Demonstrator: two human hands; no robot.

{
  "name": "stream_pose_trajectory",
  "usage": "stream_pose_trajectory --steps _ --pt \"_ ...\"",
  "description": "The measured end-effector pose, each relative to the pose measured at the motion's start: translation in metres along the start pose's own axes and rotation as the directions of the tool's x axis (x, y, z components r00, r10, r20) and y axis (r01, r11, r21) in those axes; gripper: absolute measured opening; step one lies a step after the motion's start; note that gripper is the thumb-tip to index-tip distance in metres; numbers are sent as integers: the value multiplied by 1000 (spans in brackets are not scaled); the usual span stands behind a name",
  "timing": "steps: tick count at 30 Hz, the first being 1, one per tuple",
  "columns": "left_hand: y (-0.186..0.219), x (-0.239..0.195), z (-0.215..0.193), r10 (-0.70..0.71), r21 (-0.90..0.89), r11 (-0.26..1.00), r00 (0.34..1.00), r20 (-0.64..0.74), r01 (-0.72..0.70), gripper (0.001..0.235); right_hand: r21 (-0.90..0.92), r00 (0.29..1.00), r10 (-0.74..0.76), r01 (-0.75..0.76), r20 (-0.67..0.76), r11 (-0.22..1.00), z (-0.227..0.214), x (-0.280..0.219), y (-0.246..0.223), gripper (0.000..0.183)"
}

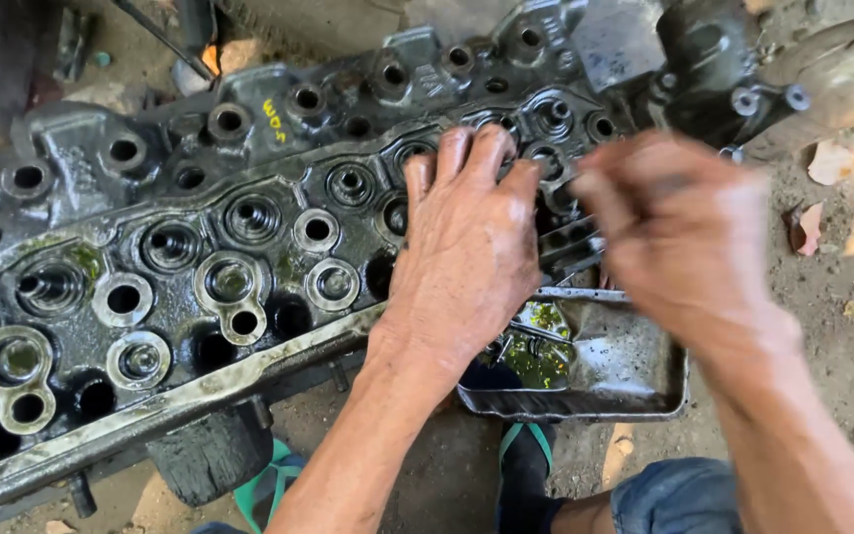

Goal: The person cleans the internal components of a disassembled engine cylinder head using a small brush and a liquid from a plastic bottle. They scrub the valve seats and ports, then pour the liquid into the head to rinse the parts.

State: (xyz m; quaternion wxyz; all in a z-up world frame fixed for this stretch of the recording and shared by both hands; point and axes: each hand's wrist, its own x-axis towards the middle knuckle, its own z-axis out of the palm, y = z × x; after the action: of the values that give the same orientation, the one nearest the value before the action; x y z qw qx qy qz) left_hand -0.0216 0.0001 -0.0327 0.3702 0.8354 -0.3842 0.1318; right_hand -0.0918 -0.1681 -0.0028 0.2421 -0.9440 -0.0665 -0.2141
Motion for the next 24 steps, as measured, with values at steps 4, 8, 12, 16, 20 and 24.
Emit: stream_pose_trajectory --steps 4,8,12,16,20,24 --pt "0 -3 -2 -18 4 1000 1000 2 18 27 -107 998 -10 16 63 994 -8 7 -9 13" --pt "-2 -1 0 21 11 1000 1000 -9 -21 35 12 998 23 -22 -52 1000 -17 -1 -11 11" --pt "0 -2 -1 -2 13 1000 1000 -8 2 32 -20 999 -34 35 27 999 0 4 -6 22" --pt "0 1 -1 15 4 1000 999 -35 -15 23 -65 999 -13 11 -41 998 -24 4 -16 8" --pt "0 0 -2 -12 11 1000 1000 3 12 32 30 998 -57 56 13 998 9 2 -5 22" --pt "-1 -1 -1 -18 -5 1000 1000 -11 18 23 -123 998 -14 21 56 992 17 2 -9 8"
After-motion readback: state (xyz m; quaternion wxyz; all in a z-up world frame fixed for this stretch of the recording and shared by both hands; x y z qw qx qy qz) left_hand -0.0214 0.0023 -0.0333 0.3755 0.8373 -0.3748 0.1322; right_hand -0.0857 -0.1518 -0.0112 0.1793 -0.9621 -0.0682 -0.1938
